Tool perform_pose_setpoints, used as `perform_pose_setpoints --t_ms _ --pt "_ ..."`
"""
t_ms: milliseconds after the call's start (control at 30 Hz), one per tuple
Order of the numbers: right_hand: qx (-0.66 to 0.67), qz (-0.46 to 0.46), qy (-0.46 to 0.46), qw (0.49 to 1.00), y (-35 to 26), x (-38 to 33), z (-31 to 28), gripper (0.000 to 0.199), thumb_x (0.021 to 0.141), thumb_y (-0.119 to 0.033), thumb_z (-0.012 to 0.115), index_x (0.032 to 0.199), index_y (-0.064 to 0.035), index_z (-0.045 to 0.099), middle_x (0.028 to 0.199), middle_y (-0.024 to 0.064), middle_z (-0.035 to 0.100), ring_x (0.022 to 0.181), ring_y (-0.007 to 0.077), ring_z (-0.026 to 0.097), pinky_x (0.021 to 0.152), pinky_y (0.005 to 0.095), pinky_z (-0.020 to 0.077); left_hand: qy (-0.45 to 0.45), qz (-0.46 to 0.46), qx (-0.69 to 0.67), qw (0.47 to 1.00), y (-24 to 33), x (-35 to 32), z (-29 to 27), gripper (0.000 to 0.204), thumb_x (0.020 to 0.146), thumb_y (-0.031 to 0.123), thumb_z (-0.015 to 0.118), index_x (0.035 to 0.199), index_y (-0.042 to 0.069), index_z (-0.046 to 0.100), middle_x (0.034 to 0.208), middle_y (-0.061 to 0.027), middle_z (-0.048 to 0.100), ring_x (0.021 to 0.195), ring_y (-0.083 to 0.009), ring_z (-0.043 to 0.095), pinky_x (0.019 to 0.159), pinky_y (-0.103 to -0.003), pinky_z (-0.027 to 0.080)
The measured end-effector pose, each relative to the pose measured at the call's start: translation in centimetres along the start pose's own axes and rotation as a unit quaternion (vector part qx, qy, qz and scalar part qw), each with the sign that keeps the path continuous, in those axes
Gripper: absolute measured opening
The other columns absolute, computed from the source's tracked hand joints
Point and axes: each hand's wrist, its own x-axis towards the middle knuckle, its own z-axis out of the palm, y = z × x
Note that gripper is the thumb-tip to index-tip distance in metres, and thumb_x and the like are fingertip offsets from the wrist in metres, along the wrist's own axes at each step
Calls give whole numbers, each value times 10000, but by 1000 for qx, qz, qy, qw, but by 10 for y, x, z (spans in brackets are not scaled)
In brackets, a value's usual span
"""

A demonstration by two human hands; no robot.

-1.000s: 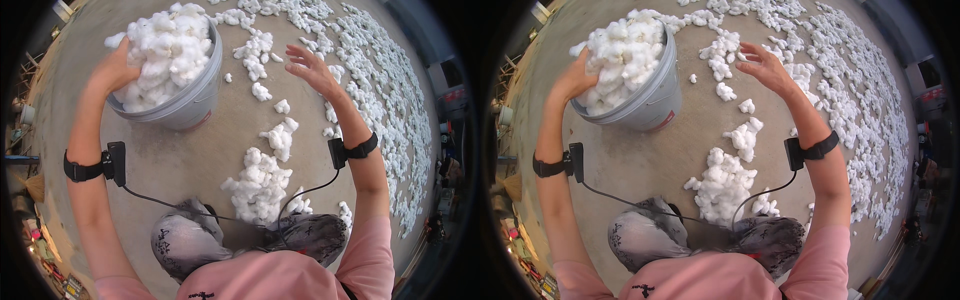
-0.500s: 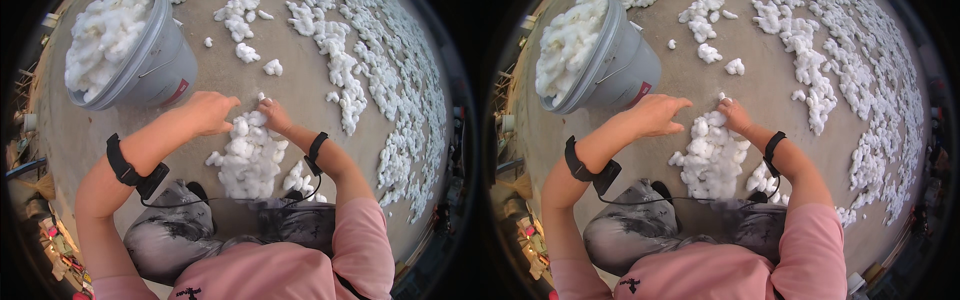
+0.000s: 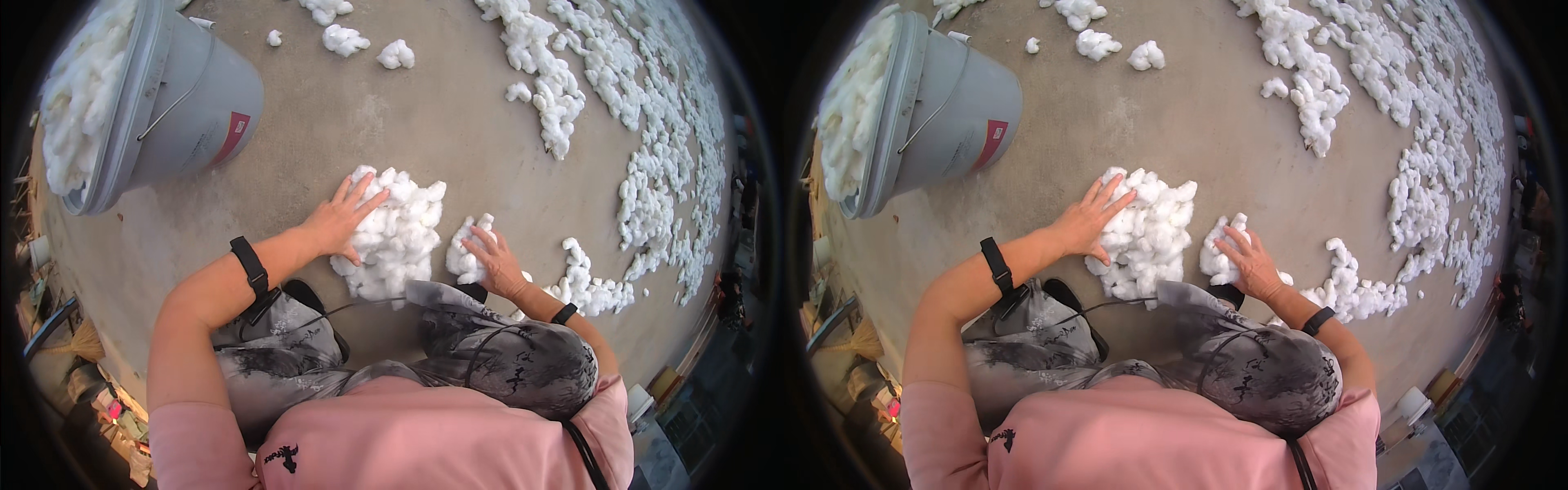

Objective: The person picks up clumps of white cotton from the ground by hand and places them into a gray bucket.

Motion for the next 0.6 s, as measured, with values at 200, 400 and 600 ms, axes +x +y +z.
perform_pose_setpoints --t_ms 200,400,600 --pt "53 16 25 998 6 44 11 484 675 38 672 1132 -109 615 1157 101 563 1039 357 572 891 429 506 15 -25 -34 999 -9 -25 -7 1383 480 378 950 1566 279 100 1623 -136 35 1438 -481 196 1031 -543 474" --pt "241 18 173 955 -64 88 7 732 697 31 718 1371 -68 451 1243 193 508 1186 399 506 988 422 469 39 -180 -144 972 -5 -37 36 1353 550 164 927 1567 289 44 1597 -142 107 1374 -465 305 1042 -497 460" --pt "351 -10 109 930 -87 142 13 970 691 -105 813 1498 -52 278 1348 235 470 1303 400 434 1088 429 390 108 -155 -249 950 43 14 37 1349 571 33 882 1571 238 0 1526 -222 188 1359 -489 295 1088 -499 387"
